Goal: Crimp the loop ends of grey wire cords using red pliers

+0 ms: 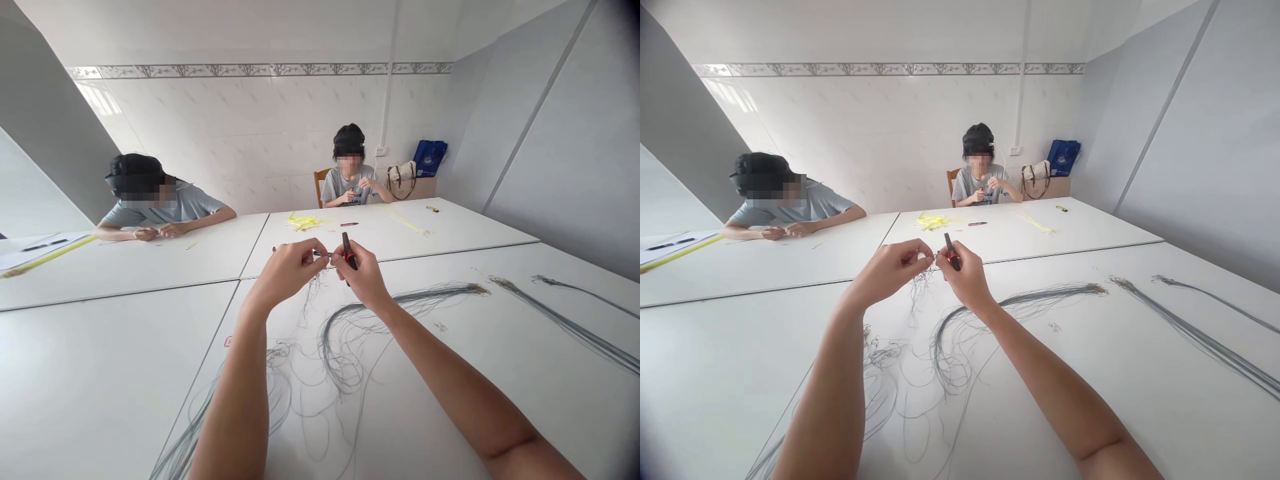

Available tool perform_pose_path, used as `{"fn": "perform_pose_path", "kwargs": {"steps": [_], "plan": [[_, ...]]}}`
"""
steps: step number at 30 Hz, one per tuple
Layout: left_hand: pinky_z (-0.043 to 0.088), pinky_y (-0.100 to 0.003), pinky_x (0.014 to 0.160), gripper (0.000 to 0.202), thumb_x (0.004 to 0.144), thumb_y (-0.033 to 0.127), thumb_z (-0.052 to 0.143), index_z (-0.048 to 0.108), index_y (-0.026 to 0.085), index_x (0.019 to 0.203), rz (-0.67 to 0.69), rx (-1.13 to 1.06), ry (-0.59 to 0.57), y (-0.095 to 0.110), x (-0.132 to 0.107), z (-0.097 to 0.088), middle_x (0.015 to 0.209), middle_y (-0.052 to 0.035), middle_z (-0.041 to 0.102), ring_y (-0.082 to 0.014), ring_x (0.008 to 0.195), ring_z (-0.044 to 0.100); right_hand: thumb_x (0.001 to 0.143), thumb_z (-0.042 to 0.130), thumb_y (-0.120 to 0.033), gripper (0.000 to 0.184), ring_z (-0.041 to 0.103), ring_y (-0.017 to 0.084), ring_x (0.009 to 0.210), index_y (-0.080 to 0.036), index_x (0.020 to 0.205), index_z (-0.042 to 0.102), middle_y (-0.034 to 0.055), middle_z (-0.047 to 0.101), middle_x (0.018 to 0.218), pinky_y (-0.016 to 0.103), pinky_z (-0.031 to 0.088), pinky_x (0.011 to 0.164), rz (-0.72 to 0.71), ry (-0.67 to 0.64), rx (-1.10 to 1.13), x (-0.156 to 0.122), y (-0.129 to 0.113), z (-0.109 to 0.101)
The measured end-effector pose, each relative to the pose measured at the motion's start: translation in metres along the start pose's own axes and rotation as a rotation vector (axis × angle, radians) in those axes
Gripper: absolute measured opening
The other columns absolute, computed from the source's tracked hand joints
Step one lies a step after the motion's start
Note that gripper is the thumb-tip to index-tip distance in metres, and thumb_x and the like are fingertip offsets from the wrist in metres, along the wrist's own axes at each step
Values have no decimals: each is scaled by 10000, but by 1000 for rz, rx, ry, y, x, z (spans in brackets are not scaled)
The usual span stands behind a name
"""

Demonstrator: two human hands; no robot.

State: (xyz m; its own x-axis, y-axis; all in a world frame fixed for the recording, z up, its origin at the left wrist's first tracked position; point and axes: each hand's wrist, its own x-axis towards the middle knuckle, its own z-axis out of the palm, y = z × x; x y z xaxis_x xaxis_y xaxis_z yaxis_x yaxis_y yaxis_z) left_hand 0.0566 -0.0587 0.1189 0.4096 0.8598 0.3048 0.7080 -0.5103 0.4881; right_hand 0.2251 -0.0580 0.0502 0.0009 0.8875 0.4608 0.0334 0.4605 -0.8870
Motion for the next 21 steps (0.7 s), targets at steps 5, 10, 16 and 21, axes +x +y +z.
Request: {"fn": "perform_pose_path", "kwargs": {"steps": [5, 10, 16, 21], "plan": [[269, -269, 551, 200, 914, 332, 542, 668, 229, 797, -11, -12, 7, 0, 0, -1, 551, 57, 399, -119, 557, 318, 895, 617, -373, 187, 443, 109, 552, -219, 814, 547, -54, 487, 606, 250, 343, 533, -12, -47, -36, -1, 0, 0], [281, -265, 550, 188, 904, 316, 537, 654, 228, 787, -23, -1, 15, 0, -1, -2, 559, 58, 419, -117, 562, 327, 911, 589, -365, 164, 458, 112, 584, -218, 843, 572, -46, 489, 656, 260, 359, 572, -53, -36, -73, -1, -3, -1], [274, -259, 546, 184, 901, 308, 530, 642, 229, 778, -30, 5, 22, 1, 0, -2, 550, 61, 410, -114, 554, 322, 884, 612, -356, 154, 457, 110, 576, -218, 832, 568, -44, 506, 667, 256, 357, 556, -27, -54, -64, -1, -3, -2], [273, -254, 545, 177, 895, 300, 527, 636, 225, 778, -35, 1, 28, 2, -1, -2, 550, 57, 417, -114, 555, 327, 873, 606, -325, 148, 450, 106, 578, -221, 792, 539, -48, 514, 655, 250, 362, 567, -26, -66, -76, 0, -2, -2]]}}
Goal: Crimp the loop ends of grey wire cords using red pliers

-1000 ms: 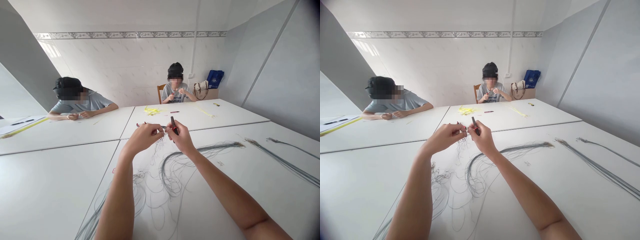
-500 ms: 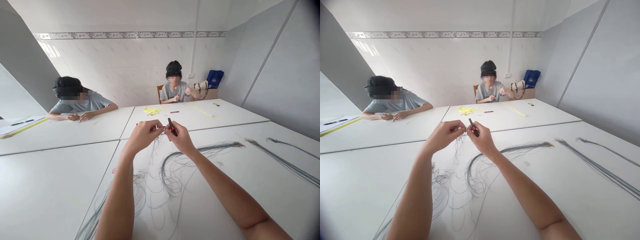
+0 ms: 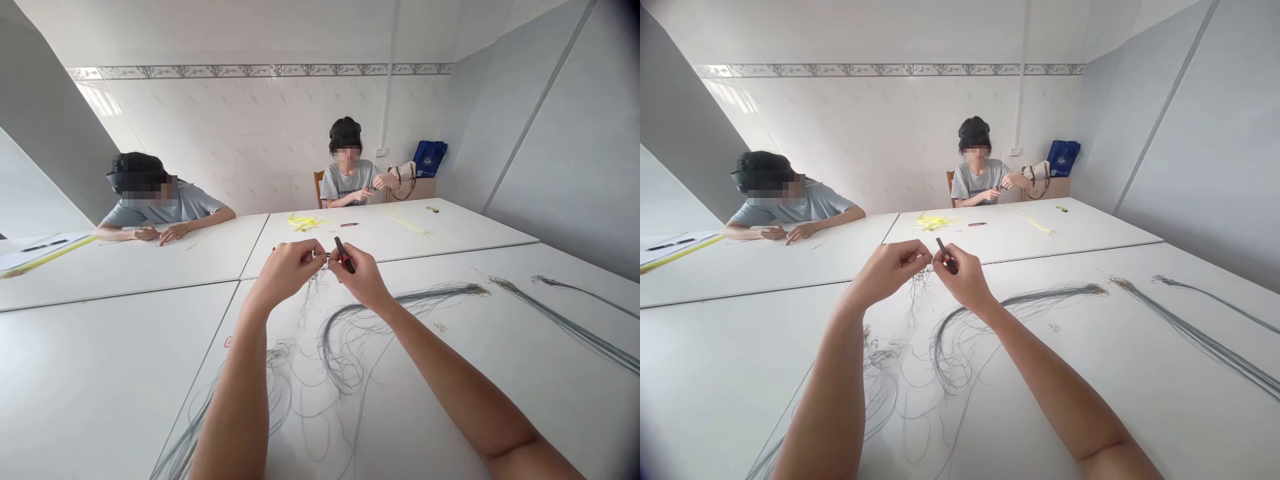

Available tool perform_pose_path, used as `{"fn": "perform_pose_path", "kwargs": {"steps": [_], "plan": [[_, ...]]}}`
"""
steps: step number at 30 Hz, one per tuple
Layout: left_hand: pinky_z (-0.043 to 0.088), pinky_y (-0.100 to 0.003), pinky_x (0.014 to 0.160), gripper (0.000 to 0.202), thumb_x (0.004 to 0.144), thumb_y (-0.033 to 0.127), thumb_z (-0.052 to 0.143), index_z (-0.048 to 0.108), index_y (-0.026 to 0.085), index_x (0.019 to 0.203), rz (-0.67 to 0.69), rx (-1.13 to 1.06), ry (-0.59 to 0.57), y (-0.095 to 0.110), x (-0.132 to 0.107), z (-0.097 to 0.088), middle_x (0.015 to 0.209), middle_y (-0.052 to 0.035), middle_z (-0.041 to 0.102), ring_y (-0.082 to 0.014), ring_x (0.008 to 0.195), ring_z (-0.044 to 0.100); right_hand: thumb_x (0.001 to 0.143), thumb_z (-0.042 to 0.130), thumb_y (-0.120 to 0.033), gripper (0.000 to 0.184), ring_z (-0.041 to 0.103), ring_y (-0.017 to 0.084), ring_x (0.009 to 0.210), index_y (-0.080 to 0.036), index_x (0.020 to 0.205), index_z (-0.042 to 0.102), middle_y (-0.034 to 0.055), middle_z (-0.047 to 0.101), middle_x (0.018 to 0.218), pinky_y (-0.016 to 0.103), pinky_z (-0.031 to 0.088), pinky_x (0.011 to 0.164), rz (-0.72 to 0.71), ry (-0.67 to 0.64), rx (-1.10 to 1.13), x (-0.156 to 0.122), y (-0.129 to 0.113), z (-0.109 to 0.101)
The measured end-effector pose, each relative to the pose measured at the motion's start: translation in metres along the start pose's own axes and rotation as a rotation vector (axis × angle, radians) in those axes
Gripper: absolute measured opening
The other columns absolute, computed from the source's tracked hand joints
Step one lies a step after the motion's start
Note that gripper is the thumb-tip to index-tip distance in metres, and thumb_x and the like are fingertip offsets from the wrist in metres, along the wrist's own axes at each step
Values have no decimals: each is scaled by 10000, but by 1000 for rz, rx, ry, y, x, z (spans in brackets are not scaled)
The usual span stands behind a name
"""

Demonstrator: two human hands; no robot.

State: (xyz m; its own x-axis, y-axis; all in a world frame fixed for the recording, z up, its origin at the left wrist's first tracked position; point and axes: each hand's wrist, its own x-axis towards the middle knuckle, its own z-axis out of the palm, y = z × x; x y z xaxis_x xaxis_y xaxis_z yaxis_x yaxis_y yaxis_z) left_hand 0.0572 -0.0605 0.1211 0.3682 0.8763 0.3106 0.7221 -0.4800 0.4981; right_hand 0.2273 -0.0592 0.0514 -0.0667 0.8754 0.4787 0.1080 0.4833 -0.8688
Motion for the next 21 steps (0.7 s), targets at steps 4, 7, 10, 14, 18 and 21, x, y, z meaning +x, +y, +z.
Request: {"fn": "perform_pose_path", "kwargs": {"steps": [4, 7, 10, 14, 18, 21], "plan": [[263, -252, 542, 169, 890, 301, 527, 638, 225, 787, -20, -4, 7, 2, 0, 0, 551, 57, 408, -112, 552, 320, 869, 606, -313, 141, 439, 105, 577, -222, 782, 543, -48, 513, 653, 250, 355, 565, 5, 5, -10, 1, 1, 0], [263, -254, 544, 172, 892, 306, 529, 641, 223, 792, -20, -2, 5, 2, 0, 0, 556, 55, 405, -113, 554, 324, 865, 612, -317, 134, 447, 106, 578, -222, 793, 550, -47, 516, 659, 251, 365, 567, 1, 4, -2, 1, 2, 1], [260, -259, 543, 178, 899, 314, 530, 641, 223, 794, -16, -1, 4, 1, 0, -1, 559, 55, 399, -114, 556, 324, 862, 618, -319, 123, 458, 105, 583, -222, 816, 558, -48, 514, 672, 250, 386, 582, -6, 7, 8, 0, 2, 0], [267, -263, 546, 183, 902, 326, 536, 640, 224, 790, -6, 2, 12, 0, 0, -1, 560, 57, 405, -116, 557, 332, 856, 626, -307, 129, 427, 98, 568, -221, 804, 544, -60, 465, 644, 240, 369, 565, -13, 27, -10, -2, -1, 2], [277, -264, 547, 180, 898, 322, 536, 644, 228, 789, -14, 27, 28, 0, -1, -1, 551, 58, 424, -116, 548, 350, 866, 629, -322, 169, 405, 97, 570, -219, 791, 518, -62, 440, 640, 237, 344, 555, -78, 115, -47, -5, -4, 5], [287, -265, 550, 179, 896, 305, 525, 643, 231, 784, -11, 50, 40, 0, -1, 0, 538, 61, 432, -116, 541, 350, 876, 630, -345, 180, 419, 100, 584, -215, 800, 532, -55, 471, 660, 244, 356, 575, -118, 115, -79, -6, -5, 7]]}}
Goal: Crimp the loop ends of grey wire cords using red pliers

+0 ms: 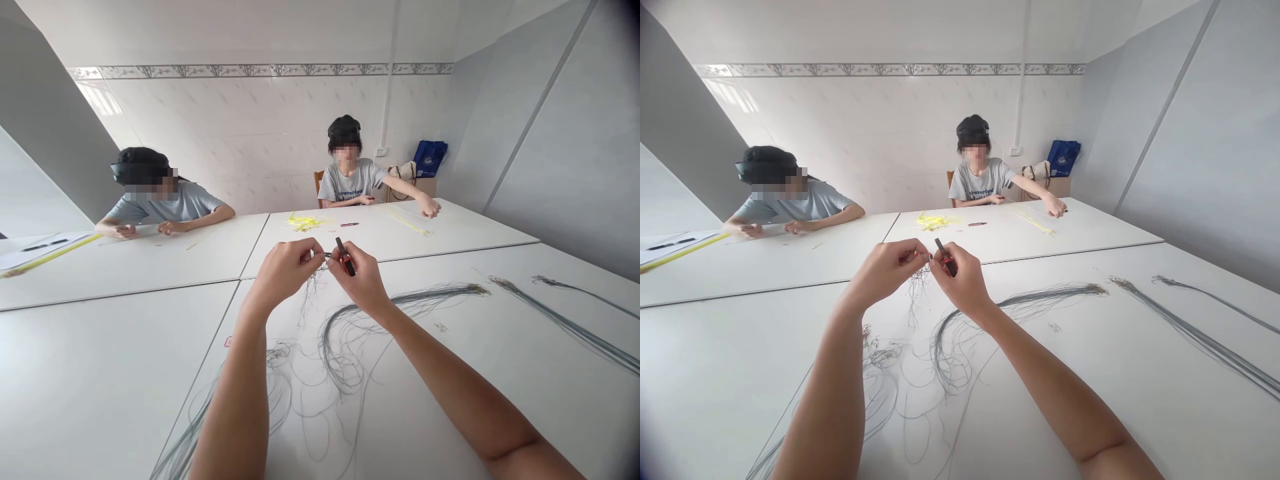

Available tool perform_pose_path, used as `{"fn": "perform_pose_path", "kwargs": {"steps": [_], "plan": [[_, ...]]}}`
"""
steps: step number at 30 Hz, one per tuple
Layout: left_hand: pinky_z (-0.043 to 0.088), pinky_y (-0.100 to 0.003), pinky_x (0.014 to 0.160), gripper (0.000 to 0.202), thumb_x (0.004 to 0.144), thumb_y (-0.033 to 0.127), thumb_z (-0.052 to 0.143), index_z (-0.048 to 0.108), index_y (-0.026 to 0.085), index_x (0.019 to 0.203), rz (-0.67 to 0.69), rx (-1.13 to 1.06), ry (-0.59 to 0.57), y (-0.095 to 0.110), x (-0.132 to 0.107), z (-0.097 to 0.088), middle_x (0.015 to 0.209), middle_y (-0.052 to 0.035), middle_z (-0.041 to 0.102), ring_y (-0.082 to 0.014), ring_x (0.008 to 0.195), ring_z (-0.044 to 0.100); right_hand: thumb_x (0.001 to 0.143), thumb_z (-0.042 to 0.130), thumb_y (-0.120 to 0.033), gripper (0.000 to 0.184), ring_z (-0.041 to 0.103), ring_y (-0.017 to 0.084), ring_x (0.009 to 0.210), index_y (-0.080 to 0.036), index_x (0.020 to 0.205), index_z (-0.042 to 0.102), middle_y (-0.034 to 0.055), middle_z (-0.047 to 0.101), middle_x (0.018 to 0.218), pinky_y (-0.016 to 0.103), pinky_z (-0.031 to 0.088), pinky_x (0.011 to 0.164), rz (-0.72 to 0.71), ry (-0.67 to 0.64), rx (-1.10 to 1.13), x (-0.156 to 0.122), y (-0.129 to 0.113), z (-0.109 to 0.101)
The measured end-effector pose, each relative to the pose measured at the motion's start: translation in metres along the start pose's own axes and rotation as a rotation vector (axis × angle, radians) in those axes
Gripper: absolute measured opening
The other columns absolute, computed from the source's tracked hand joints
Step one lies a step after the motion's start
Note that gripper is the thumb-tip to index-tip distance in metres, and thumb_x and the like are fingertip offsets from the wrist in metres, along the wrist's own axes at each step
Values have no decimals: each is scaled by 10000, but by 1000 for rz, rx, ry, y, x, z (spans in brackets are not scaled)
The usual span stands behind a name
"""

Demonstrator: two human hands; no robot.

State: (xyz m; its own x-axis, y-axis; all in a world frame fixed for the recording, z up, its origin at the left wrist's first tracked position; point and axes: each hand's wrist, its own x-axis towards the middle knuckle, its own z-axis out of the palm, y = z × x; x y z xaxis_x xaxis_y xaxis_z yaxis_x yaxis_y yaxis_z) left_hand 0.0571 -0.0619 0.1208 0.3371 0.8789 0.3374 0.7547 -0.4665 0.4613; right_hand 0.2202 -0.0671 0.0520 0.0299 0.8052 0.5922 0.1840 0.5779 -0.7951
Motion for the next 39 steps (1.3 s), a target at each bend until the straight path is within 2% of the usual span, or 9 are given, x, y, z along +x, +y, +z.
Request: {"fn": "perform_pose_path", "kwargs": {"steps": [7, 17, 24, 32, 36, 39], "plan": [[286, -267, 550, 174, 890, 282, 518, 667, 243, 808, 4, 0, -14, 2, -2, 0, 538, 59, 420, -122, 550, 334, 859, 628, -311, 142, 431, 103, 597, -212, 794, 550, -45, 515, 695, 251, 353, 581, 36, -32, -33, 0, 3, 2], [280, -262, 559, 185, 901, 301, 524, 666, 231, 806, 5, 22, -21, 4, -2, -2, 526, 53, 437, -121, 537, 342, 871, 597, -295, 141, 412, 100, 589, -208, 771, 546, -45, 509, 671, 249, 351, 579, 9, -35, -32, 3, 3, -1], [281, -267, 562, 199, 904, 315, 522, 659, 229, 788, 8, 41, -25, 3, -1, -1, 537, 48, 455, -128, 539, 356, 888, 632, -341, 152, 444, 99, 551, -213, 828, 576, -47, 508, 639, 250, 361, 540, 84, 25, 176, 5, 4, -4], [288, -267, 574, 220, 936, 350, 500, 606, 225, 789, -15, 27, 12, -2, -1, -4, 564, 51, 484, -126, 542, 377, 899, 646, -331, 173, 473, 91, 539, -208, 809, 565, -45, 518, 646, 249, 365, 522, 46, 32, 270, 10, 4, -11], [289, -269, 570, 236, 955, 360, 469, 583, 228, 796, -54, 43, 12, -11, 2, -4, 572, 50, 505, -133, 540, 394, 932, 602, -354, 202, 477, 83, 541, -208, 812, 531, -18, 589, 740, 250, 362, 497, 29, 23, 337, 10, 0, -14], [303, -273, 577, 239, 963, 358, 442, 581, 235, 814, -99, 92, 15, -21, 6, -3, 570, 47, 543, -144, 543, 449, 923, 590, -360, 201, 463, 87, 531, -221, 820, 487, -25, 587, 722, 251, 379, 486, 46, 98, 415, 13, -6, -18]]}}
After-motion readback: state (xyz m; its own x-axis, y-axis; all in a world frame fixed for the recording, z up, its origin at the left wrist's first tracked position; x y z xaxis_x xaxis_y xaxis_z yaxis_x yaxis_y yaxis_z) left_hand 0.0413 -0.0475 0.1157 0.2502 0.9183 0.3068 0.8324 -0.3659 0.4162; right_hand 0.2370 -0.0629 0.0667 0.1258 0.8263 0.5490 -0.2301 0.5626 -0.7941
